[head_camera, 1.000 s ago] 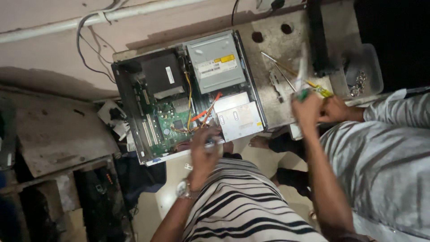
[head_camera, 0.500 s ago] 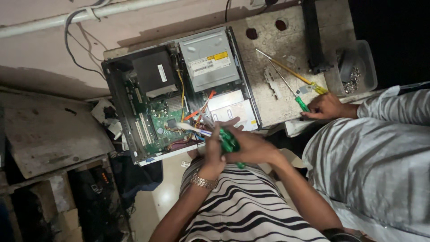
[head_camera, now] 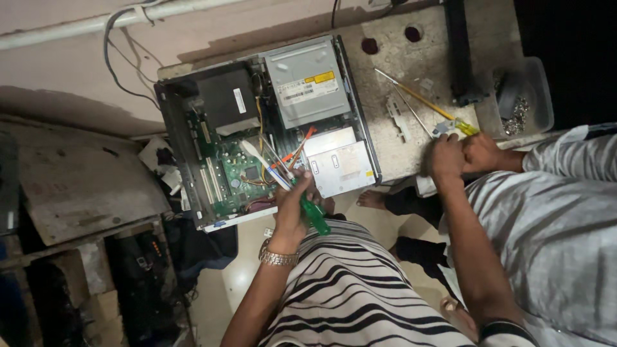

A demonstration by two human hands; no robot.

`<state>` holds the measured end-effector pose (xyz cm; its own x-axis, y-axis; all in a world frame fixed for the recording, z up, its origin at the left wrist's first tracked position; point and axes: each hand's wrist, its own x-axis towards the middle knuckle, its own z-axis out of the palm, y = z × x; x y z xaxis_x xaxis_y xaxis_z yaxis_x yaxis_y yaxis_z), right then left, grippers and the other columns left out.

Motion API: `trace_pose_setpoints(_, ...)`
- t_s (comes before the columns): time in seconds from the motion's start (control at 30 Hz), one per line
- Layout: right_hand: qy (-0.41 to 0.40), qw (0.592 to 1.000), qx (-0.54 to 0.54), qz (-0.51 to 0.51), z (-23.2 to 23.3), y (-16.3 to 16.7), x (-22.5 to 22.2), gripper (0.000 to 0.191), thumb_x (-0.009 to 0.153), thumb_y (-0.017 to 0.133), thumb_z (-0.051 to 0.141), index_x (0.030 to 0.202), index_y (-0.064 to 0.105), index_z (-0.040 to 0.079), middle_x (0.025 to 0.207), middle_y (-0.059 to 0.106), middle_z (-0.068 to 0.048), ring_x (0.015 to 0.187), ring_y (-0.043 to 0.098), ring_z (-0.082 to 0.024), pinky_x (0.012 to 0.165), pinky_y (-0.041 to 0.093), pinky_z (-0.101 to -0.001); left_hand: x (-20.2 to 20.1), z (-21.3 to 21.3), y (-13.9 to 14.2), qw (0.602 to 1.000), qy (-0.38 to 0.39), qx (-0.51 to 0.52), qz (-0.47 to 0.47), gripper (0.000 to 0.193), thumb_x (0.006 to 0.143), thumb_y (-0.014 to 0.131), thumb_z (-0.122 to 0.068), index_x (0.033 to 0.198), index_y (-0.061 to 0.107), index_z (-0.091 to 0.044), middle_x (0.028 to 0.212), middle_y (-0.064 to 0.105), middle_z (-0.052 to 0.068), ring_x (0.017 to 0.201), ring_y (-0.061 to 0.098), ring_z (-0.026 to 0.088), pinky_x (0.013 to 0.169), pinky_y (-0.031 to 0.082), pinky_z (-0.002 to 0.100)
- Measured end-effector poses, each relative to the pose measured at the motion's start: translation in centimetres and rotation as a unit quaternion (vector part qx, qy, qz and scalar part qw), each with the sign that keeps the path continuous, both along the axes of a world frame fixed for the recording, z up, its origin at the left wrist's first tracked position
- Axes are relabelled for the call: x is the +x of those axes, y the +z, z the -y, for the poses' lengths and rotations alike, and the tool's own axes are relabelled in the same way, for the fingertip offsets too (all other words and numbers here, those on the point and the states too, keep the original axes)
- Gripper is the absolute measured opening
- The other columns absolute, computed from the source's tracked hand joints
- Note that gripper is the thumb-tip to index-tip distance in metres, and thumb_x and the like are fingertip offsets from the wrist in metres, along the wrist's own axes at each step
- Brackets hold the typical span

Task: The person cleans the motherboard inside an open computer case with a toothbrush, then installs a metal expansion card bracket into the rear slot. They connect internal ribbon cables and use a screwdriver to secure components inside the case.

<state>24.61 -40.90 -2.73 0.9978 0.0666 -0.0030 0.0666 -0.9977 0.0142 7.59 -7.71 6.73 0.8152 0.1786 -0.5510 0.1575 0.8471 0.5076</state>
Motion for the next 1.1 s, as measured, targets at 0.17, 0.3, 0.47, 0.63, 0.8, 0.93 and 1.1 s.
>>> trace_pose_setpoints(0.17, 0.055, 0.995, 0.069, 0.041, -0.4, 3.2, -1.8, 0.017, 0.097, 0.060, 0.007, 0.107, 0.061, -0.006, 0.102, 0.065, -0.028, 0.092, 0.066, -0.044, 0.080, 0.054, -0.0517, -0.2, 0.1, 0.1, 0.997, -0.012, 0.068, 0.030, 0.022, 0.092, 0.072, -0.002, 0.096, 0.052, -0.010, 0.078, 0.056, 0.002, 0.063, 0.056, 0.014, 0.057, 0.050, 0.030)
trace_pose_setpoints(0.3, 0.044, 0.946, 0.319, -0.033, -6.8, 10.0, -7.6, 0.018, 0.092, 0.065, 0.006, 0.107, 0.064, -0.004, 0.089, 0.069, -0.024, 0.074, 0.070, -0.036, 0.068, 0.054, -0.0453, -0.3, 1.4, 0.1, 0.998, -0.034, 0.044, 0.022, 0.021, 0.089, 0.070, -0.002, 0.096, 0.051, -0.011, 0.075, 0.055, 0.001, 0.061, 0.056, 0.014, 0.056, 0.053, 0.032)
trace_pose_setpoints(0.47, 0.122, 0.851, 0.480, -0.176, -16.8, 14.6, -15.2, 0.019, 0.086, 0.067, 0.004, 0.104, 0.068, 0.001, 0.092, 0.074, -0.014, 0.082, 0.072, -0.024, 0.069, 0.057, -0.0382, -0.7, 2.2, -1.1, 0.980, -0.034, 0.174, 0.086, 0.018, 0.093, 0.069, 0.002, 0.099, 0.055, -0.008, 0.084, 0.055, 0.000, 0.074, 0.056, 0.011, 0.066, 0.048, 0.026)
trace_pose_setpoints(0.63, 0.282, 0.765, 0.435, -0.382, -12.6, 11.6, -11.3, 0.024, 0.090, 0.073, 0.012, 0.113, 0.073, 0.008, 0.111, 0.074, -0.008, 0.098, 0.071, -0.020, 0.082, 0.057, -0.0315, -1.2, 1.0, -1.8, 0.954, -0.102, 0.268, 0.081, 0.023, 0.091, 0.072, 0.007, 0.087, 0.053, -0.004, 0.076, 0.054, 0.002, 0.067, 0.056, 0.014, 0.060, 0.048, 0.029)
trace_pose_setpoints(0.8, 0.081, 0.956, 0.243, 0.145, -1.0, 5.8, 3.2, 0.036, 0.091, 0.071, 0.015, 0.123, 0.069, -0.001, 0.109, 0.071, -0.025, 0.098, 0.068, -0.041, 0.084, 0.055, -0.0482, -1.8, 0.7, -1.1, 0.972, -0.101, 0.179, 0.110, 0.020, 0.092, 0.069, 0.004, 0.087, 0.052, -0.005, 0.069, 0.063, 0.008, 0.061, 0.069, 0.019, 0.058, 0.058, 0.033)
trace_pose_setpoints(0.93, -0.102, 0.990, 0.079, -0.058, 4.1, 4.4, 7.5, 0.031, 0.088, 0.074, 0.019, 0.110, 0.071, -0.001, 0.109, 0.068, -0.032, 0.104, 0.066, -0.048, 0.084, 0.054, -0.0532, -2.4, 0.3, -0.8, 0.952, -0.137, 0.235, 0.140, 0.009, 0.096, 0.067, -0.001, 0.097, 0.058, -0.002, 0.074, 0.065, 0.007, 0.066, 0.067, 0.016, 0.061, 0.057, 0.030)
trace_pose_setpoints(1.1, -0.101, 0.987, 0.031, -0.119, 4.1, 4.3, 7.7, 0.034, 0.090, 0.071, 0.029, 0.112, 0.073, 0.004, 0.112, 0.067, -0.032, 0.107, 0.064, -0.050, 0.088, 0.052, -0.0570, -2.9, 0.5, -1.6, 0.918, -0.142, 0.345, 0.134, 0.011, 0.097, 0.070, -0.002, 0.093, 0.060, 0.000, 0.071, 0.063, 0.006, 0.061, 0.062, 0.013, 0.057, 0.053, 0.027)
